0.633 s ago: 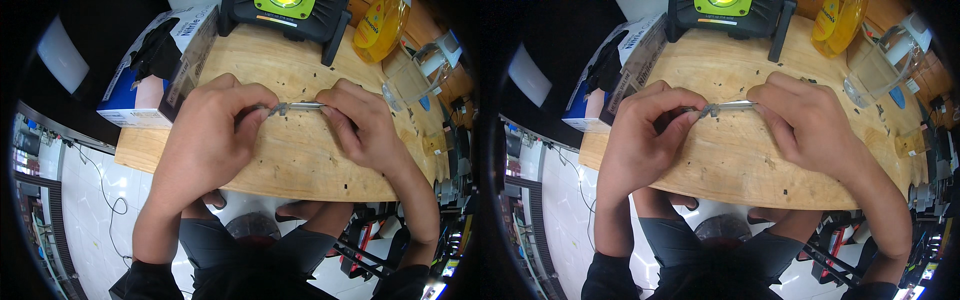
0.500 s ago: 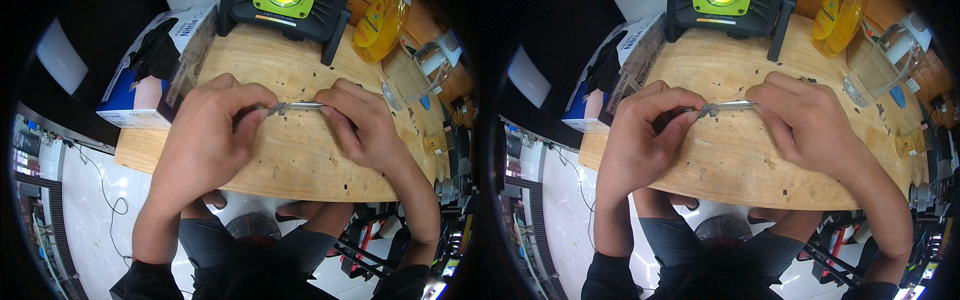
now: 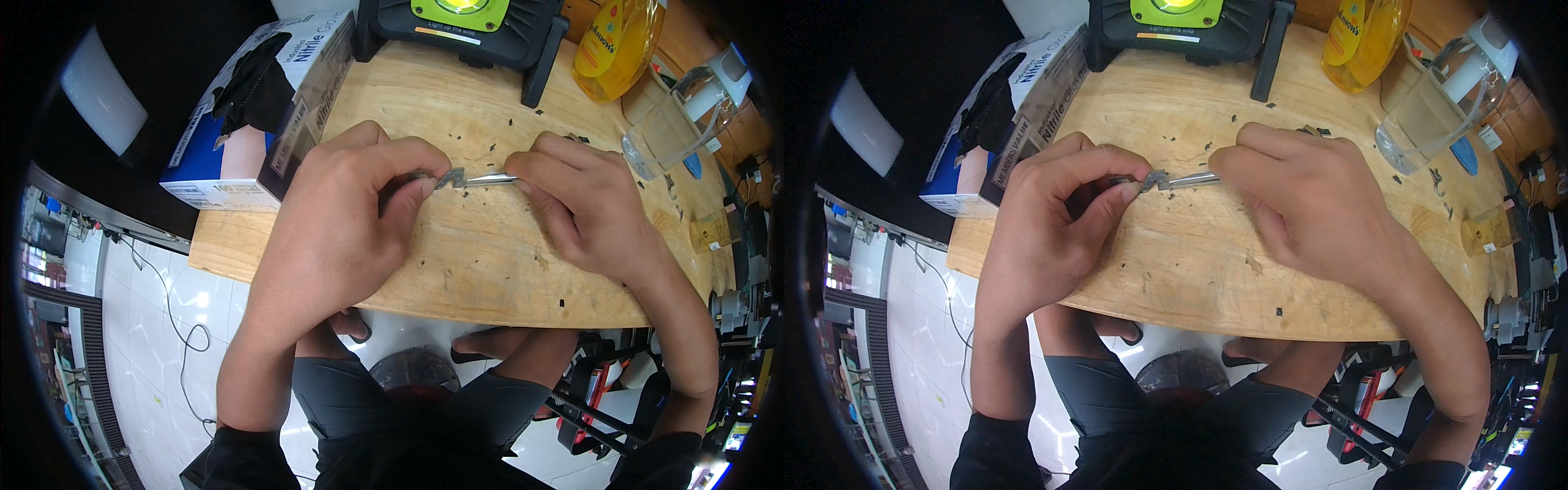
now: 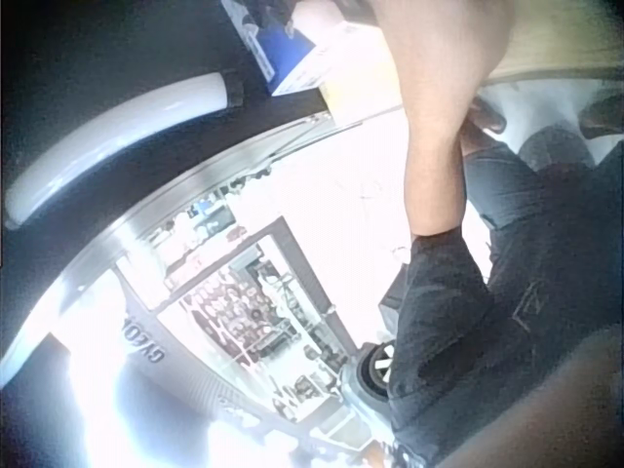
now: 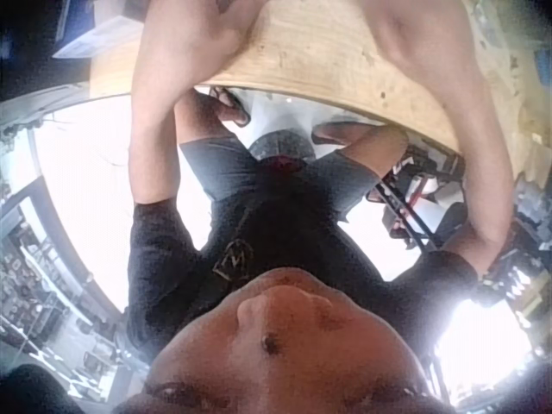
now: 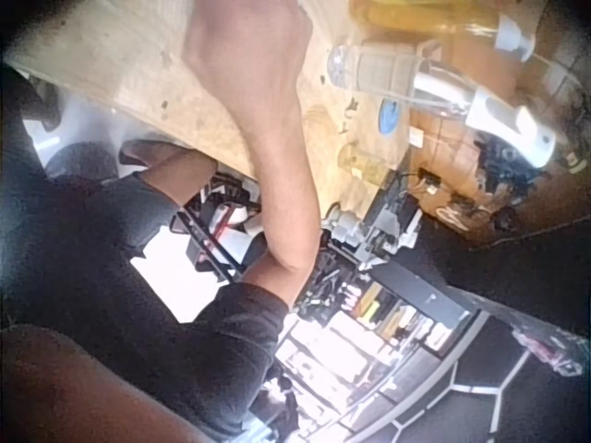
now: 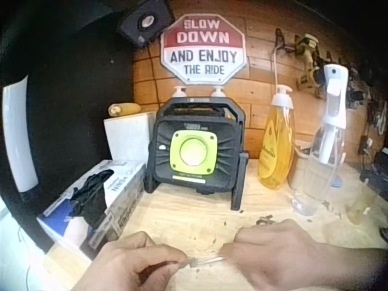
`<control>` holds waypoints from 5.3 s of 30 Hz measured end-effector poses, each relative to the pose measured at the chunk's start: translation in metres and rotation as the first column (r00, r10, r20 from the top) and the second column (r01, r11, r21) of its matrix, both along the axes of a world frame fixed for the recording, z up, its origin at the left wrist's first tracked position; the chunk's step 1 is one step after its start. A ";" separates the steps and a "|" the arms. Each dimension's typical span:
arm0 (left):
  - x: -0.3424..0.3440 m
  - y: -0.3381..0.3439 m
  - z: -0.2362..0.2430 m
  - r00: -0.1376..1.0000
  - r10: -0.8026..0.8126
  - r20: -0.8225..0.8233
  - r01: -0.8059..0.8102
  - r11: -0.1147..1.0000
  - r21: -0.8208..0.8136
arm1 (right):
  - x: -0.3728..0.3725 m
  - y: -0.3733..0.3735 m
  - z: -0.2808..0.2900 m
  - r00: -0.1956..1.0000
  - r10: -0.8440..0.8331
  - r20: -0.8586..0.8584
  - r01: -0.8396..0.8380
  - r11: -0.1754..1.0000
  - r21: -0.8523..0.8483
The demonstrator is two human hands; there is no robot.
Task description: The person uses a metal file to smooth the edges of small metal components on a wooden workbench. They repeatedly pick up the parts, file specific edges, and inspect the results by hand.
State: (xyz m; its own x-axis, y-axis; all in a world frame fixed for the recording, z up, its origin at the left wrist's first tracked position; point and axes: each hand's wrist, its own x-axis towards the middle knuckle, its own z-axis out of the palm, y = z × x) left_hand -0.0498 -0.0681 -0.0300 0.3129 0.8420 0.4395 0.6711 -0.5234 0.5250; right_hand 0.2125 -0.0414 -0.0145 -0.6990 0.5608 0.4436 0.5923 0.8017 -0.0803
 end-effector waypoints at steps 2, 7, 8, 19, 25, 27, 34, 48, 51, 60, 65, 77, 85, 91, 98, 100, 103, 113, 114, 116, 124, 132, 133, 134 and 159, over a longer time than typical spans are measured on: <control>0.000 0.000 0.000 1.000 0.004 -0.001 -0.004 1.000 -0.002 | -0.001 0.000 0.001 0.999 0.007 0.042 -0.008 1.000 0.016; 0.001 -0.001 0.001 1.000 0.000 0.011 0.000 1.000 0.010 | 0.001 -0.004 0.002 1.000 -0.005 0.027 0.004 0.998 0.058; 0.001 -0.002 0.001 1.000 -0.002 0.010 0.002 1.000 0.016 | 0.001 -0.004 0.002 1.000 -0.003 0.019 0.002 0.997 0.071; 0.000 0.000 -0.001 1.000 -0.009 0.011 0.009 1.000 0.008 | -0.002 -0.007 0.003 0.998 -0.029 0.055 0.023 0.995 0.099; 0.000 0.001 0.000 1.000 -0.018 0.017 0.018 1.000 0.017 | -0.001 -0.006 0.003 0.999 -0.026 0.023 0.026 1.000 0.005; 0.000 0.000 0.000 1.000 -0.013 0.011 0.013 1.000 0.013 | 0.000 -0.003 0.001 1.000 -0.005 -0.011 0.005 0.999 -0.035; 0.000 0.000 0.000 1.000 -0.019 0.021 0.019 1.000 0.011 | 0.000 -0.001 -0.003 0.996 0.009 -0.090 -0.016 0.996 -0.083; 0.000 0.000 0.001 1.000 -0.011 0.000 0.011 1.000 0.005 | -0.001 -0.001 -0.003 0.994 -0.007 -0.107 0.004 1.000 -0.029; 0.000 0.001 0.000 1.000 -0.016 0.013 0.016 1.000 -0.005 | -0.001 0.000 -0.004 0.995 -0.003 -0.097 -0.001 0.999 -0.046; 0.001 0.000 0.000 1.000 -0.004 0.013 0.004 1.000 -0.023 | -0.001 -0.002 -0.005 0.990 0.008 -0.139 -0.021 0.995 -0.093; 0.000 -0.001 0.001 1.000 -0.007 0.009 0.007 1.000 -0.012 | -0.004 -0.001 -0.005 0.993 -0.002 -0.121 -0.007 0.997 -0.075; 0.001 0.000 0.000 1.000 -0.003 0.020 0.003 1.000 -0.017 | -0.002 -0.002 -0.001 0.996 0.030 -0.084 -0.036 0.997 -0.073; 0.000 0.000 0.001 1.000 -0.003 -0.001 0.003 1.000 -0.030 | 0.000 0.000 -0.005 0.997 0.029 -0.072 -0.032 0.998 -0.046; 0.001 0.000 0.001 1.000 -0.005 0.006 0.006 1.000 -0.028 | 0.001 -0.001 -0.001 0.999 0.018 -0.032 -0.020 0.999 -0.047; 0.001 -0.001 0.001 1.000 -0.011 0.018 0.012 1.000 -0.025 | 0.000 -0.006 0.000 0.999 -0.031 -0.015 0.031 0.999 0.030; 0.001 -0.001 0.001 1.000 -0.010 0.011 0.010 1.000 -0.025 | -0.001 -0.006 -0.001 0.998 -0.054 -0.035 0.056 0.998 0.042; 0.000 -0.001 0.001 1.000 -0.006 0.002 0.006 1.000 -0.028 | -0.002 -0.007 -0.001 0.997 -0.062 -0.037 0.063 0.998 0.030; 0.000 -0.002 0.001 1.000 -0.011 0.021 0.011 1.000 -0.010 | -0.003 -0.005 -0.002 0.993 -0.036 -0.113 0.035 0.999 -0.007; 0.000 -0.002 0.001 1.000 -0.010 0.013 0.010 1.000 -0.007 | -0.002 -0.005 -0.003 0.993 -0.033 -0.117 0.032 0.999 -0.009; 0.001 -0.001 0.001 1.000 -0.008 -0.001 0.008 1.000 -0.002 | -0.003 -0.004 -0.003 0.992 -0.028 -0.122 0.026 1.000 -0.012; 0.001 -0.001 0.001 1.000 -0.007 0.019 0.007 1.000 -0.009 | -0.001 0.001 -0.003 0.992 0.028 -0.120 -0.031 0.999 -0.022; 0.000 -0.003 0.002 1.000 -0.002 0.018 0.003 1.000 -0.024 | -0.001 -0.004 -0.001 0.994 -0.018 -0.110 0.015 0.999 -0.031; 0.000 -0.003 0.001 1.000 -0.009 0.029 0.010 1.000 -0.023 | -0.001 -0.004 -0.003 0.992 -0.025 -0.126 0.020 0.999 -0.042; 0.000 -0.003 0.001 0.999 -0.016 0.039 0.017 1.000 -0.024 | 0.000 -0.003 -0.004 0.985 -0.019 -0.171 0.011 0.999 -0.045; -0.006 -0.007 0.001 0.864 -0.055 0.500 0.121 0.987 -0.102 | -0.022 0.025 0.026 0.929 -0.290 -0.230 0.201 0.916 -0.347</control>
